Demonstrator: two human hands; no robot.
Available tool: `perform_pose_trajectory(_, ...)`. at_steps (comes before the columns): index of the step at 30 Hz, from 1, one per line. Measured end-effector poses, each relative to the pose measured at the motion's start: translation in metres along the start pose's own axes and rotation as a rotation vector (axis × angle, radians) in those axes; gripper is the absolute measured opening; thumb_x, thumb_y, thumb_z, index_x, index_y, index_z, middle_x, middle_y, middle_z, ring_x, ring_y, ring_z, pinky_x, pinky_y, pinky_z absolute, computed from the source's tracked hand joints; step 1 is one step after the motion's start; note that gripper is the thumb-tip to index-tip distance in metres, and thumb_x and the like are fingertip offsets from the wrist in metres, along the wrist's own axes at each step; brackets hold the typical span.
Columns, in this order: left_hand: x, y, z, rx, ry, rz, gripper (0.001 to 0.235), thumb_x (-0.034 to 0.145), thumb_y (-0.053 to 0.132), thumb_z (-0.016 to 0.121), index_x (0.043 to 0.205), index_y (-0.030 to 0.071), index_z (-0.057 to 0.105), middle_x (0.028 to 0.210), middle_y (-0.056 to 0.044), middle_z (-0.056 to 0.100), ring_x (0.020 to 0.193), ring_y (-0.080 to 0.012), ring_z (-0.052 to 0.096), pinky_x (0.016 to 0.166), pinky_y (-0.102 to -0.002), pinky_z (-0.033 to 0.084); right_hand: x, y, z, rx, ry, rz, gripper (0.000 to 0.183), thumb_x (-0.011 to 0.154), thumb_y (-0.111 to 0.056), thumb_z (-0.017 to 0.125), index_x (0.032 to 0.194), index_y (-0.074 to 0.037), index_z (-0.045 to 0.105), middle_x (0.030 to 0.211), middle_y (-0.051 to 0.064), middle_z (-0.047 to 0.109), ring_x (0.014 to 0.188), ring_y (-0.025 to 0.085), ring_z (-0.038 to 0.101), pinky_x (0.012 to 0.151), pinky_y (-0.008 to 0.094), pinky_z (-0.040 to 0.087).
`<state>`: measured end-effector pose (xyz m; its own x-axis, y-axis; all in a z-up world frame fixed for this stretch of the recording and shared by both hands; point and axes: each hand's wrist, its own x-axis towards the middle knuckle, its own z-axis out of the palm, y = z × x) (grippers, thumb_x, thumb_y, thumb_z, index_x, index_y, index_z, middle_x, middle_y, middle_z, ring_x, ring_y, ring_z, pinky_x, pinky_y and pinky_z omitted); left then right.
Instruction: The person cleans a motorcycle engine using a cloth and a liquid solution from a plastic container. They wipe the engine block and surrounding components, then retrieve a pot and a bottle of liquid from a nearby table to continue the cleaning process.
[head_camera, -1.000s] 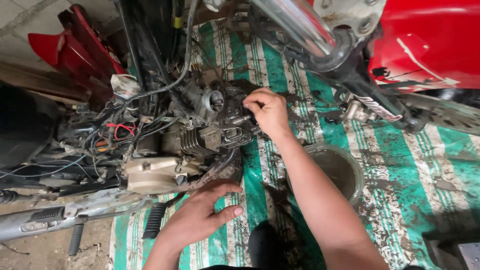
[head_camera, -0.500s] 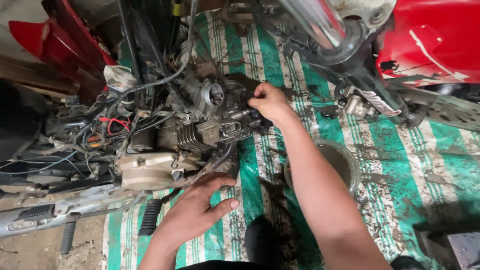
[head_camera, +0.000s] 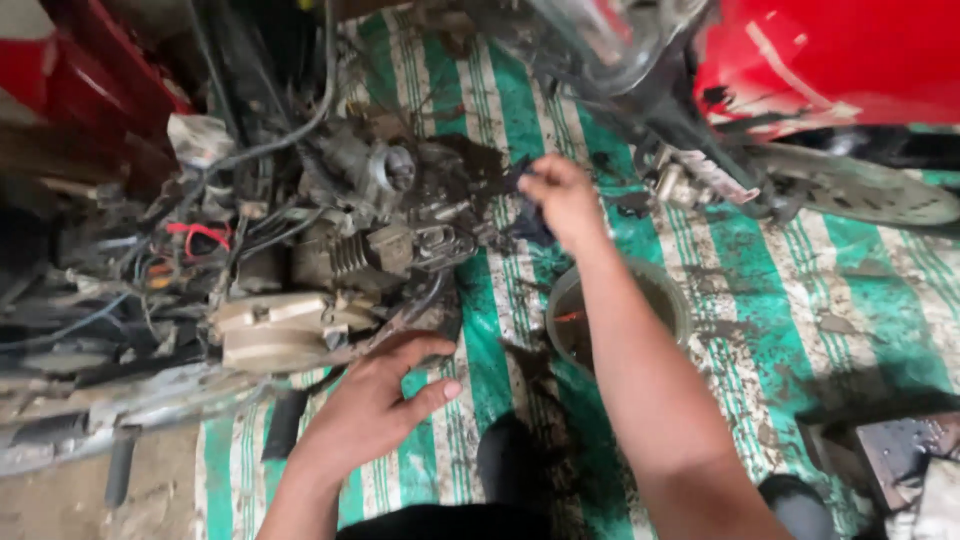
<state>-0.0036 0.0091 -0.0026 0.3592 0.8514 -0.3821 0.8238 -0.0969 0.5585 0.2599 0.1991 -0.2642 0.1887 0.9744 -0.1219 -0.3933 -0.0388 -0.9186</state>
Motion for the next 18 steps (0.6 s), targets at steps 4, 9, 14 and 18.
perform_pose_trajectory(4,0.004,0.008,-0.002,0.057,-0.056,-0.136,0.054,0.093,0.054,0.075,0.138,0.024,0.076,0.142,0.009,0.083,0.111,-0.0188,0.083,0.098,-0.036,0.063,-0.033,-0.025,0.029,-0.492,-0.019,-0.353,0.028,0.091,-0.003,0.083,0.119,-0.007,0.083,0.115,0.004,0.08,0.095,0.019,0.073,0.088,0.031,0.059)
perform_pose_trajectory(9,-0.001,-0.003,-0.002,0.002,-0.004,-0.017,0.047,0.093,0.044,0.078,0.132,0.016,0.078,0.142,0.005,0.081,0.12,-0.02,0.079,0.103,-0.035,0.059,-0.039,-0.035,0.062,-0.544,0.019,-0.649,0.029,0.088,0.002,0.087,0.115,-0.007,0.083,0.103,0.003,0.079,0.085,0.019,0.075,0.078,0.029,0.062)
perform_pose_trajectory(14,0.0,-0.009,-0.006,0.012,-0.016,-0.045,0.051,0.095,0.046,0.076,0.135,0.015,0.077,0.147,0.004,0.079,0.126,-0.0217,0.078,0.107,-0.038,0.057,-0.017,-0.033,0.06,-0.868,-0.205,-0.833,0.039,0.095,0.009,0.066,0.122,-0.009,0.086,0.129,0.006,0.076,0.093,0.019,0.078,0.09,0.03,0.067)
perform_pose_trajectory(18,0.0,-0.012,-0.006,-0.01,0.0,-0.001,0.05,0.095,0.045,0.075,0.133,0.014,0.077,0.145,0.004,0.079,0.123,-0.0207,0.077,0.105,-0.036,0.058,-0.01,-0.038,0.047,-1.053,-0.24,-0.861,0.042,0.093,0.007,0.065,0.116,-0.016,0.091,0.106,0.005,0.071,0.078,0.019,0.07,0.076,0.033,0.064)
